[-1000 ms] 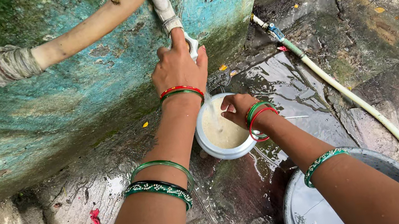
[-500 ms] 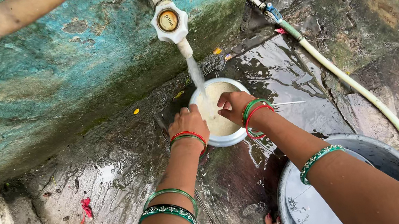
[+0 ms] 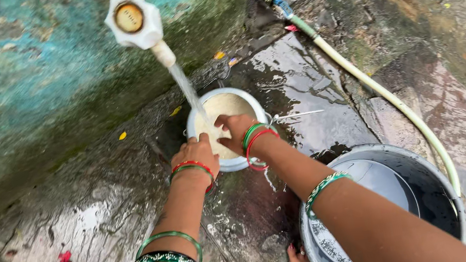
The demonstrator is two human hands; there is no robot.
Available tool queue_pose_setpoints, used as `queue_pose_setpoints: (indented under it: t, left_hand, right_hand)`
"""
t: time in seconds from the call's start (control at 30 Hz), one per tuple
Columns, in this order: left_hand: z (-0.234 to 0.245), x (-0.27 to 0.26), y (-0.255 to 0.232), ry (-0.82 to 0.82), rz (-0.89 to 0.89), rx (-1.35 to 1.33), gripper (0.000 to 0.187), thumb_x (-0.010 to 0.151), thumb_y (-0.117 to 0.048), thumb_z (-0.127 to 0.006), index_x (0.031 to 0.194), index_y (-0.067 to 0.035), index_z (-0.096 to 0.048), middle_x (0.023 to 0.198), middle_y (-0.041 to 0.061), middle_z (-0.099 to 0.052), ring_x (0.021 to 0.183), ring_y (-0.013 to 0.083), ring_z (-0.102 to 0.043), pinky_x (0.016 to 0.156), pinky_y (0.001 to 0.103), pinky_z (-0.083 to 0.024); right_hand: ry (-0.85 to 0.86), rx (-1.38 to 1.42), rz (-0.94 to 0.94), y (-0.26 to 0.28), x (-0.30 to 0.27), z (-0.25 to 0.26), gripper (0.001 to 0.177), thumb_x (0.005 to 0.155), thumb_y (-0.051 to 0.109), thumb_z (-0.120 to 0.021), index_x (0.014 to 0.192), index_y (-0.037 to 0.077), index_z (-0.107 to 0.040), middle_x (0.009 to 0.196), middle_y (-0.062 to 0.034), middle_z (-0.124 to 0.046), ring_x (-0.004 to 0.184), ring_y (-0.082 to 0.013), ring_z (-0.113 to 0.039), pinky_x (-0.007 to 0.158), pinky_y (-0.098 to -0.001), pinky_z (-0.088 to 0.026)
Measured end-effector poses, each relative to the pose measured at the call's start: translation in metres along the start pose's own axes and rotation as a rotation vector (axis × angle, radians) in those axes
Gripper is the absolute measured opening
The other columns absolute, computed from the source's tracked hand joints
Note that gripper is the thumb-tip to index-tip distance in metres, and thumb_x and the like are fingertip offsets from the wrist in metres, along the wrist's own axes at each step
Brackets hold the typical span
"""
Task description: The person washes rice in a metal bowl by hand under a running tap, stirring the rice with their hands and tilting the bowl to pour out the milky water.
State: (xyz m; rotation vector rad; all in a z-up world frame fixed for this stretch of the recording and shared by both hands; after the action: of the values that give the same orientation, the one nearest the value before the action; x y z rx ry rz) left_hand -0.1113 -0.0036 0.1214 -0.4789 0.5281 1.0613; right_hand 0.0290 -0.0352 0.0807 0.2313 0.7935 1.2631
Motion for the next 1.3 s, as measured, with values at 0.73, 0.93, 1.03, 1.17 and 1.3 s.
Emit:
queue_pose_setpoints:
  t: [0.73,0.93,1.03,1.17,1.3]
  left_hand:
    - [-0.148,0.066,-0.01,-0.005,-0.138,0.1,0.056,0.083,-0.027,-0.073,0.133,-0.01,-0.055,0.141,0.013,-0.055,0.136,0.0311,-0.049,0.11,0.05,-0.041]
    - [-0.186,0.08,-0.005,0.0,-0.14,0.135,0.035,0.09,-0.018,-0.059,0.125,-0.013,-0.061,0.138,0.008,-0.058,0.137,0.0265,-0.045,0.12,0.055,-0.02]
    - [-0.172,0.081,0.005,0.058,-0.118,0.157,0.03,0.094,-0.022,-0.056,0.122,-0.014,-0.065,0.129,0.006,-0.063,0.132,0.0248,-0.051,0.122,0.055,-0.021]
    - [-0.164,0.091,0.026,-0.003,-0.123,0.183,0.025,0.098,-0.028,-0.056,0.103,-0.011,-0.075,0.112,0.008,-0.072,0.121,0.024,-0.059,0.122,0.047,-0.026]
    - [-0.173,0.105,0.027,-0.157,-0.209,0.321,0.018,0.089,-0.018,-0.061,0.096,-0.011,-0.076,0.105,0.01,-0.074,0.115,0.0239,-0.061,0.12,0.044,-0.026]
  right_hand:
    - [0.245,-0.366,-0.074,-0.08,-0.016,-0.116,0.067,0.083,0.036,-0.079,0.139,0.017,-0.049,0.141,-0.0094,-0.057,0.134,-0.0281,-0.05,0.112,-0.0527,-0.033]
    - [0.146,-0.488,0.059,-0.123,0.003,-0.203,0.043,0.09,0.021,-0.07,0.131,0.018,-0.059,0.131,-0.0058,-0.065,0.134,-0.0243,-0.053,0.125,-0.055,-0.02]
    - [0.107,-0.442,0.072,-0.12,0.009,-0.212,0.044,0.086,0.017,-0.067,0.129,0.018,-0.06,0.128,-0.0044,-0.065,0.131,-0.0235,-0.054,0.124,-0.0524,-0.02]
    - [0.203,-0.234,0.041,-0.107,0.018,-0.213,0.028,0.103,0.031,-0.055,0.124,0.014,-0.063,0.125,-0.0097,-0.068,0.13,-0.0264,-0.057,0.126,-0.0475,-0.025]
    - [0.095,-0.341,-0.001,-0.117,0.03,-0.199,0.03,0.098,0.032,-0.059,0.122,0.014,-0.063,0.123,-0.0131,-0.065,0.13,-0.0309,-0.055,0.119,-0.0502,-0.027]
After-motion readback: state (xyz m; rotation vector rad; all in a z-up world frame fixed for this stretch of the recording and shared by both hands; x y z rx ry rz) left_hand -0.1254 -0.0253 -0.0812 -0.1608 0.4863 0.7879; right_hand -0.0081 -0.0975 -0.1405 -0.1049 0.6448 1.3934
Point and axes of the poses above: each hand's wrist, its own x-axis towards the middle knuckle, its own z-axis out of the back of the hand, y = z × x, the point moved 3 cm from there along x, towards the middle knuckle
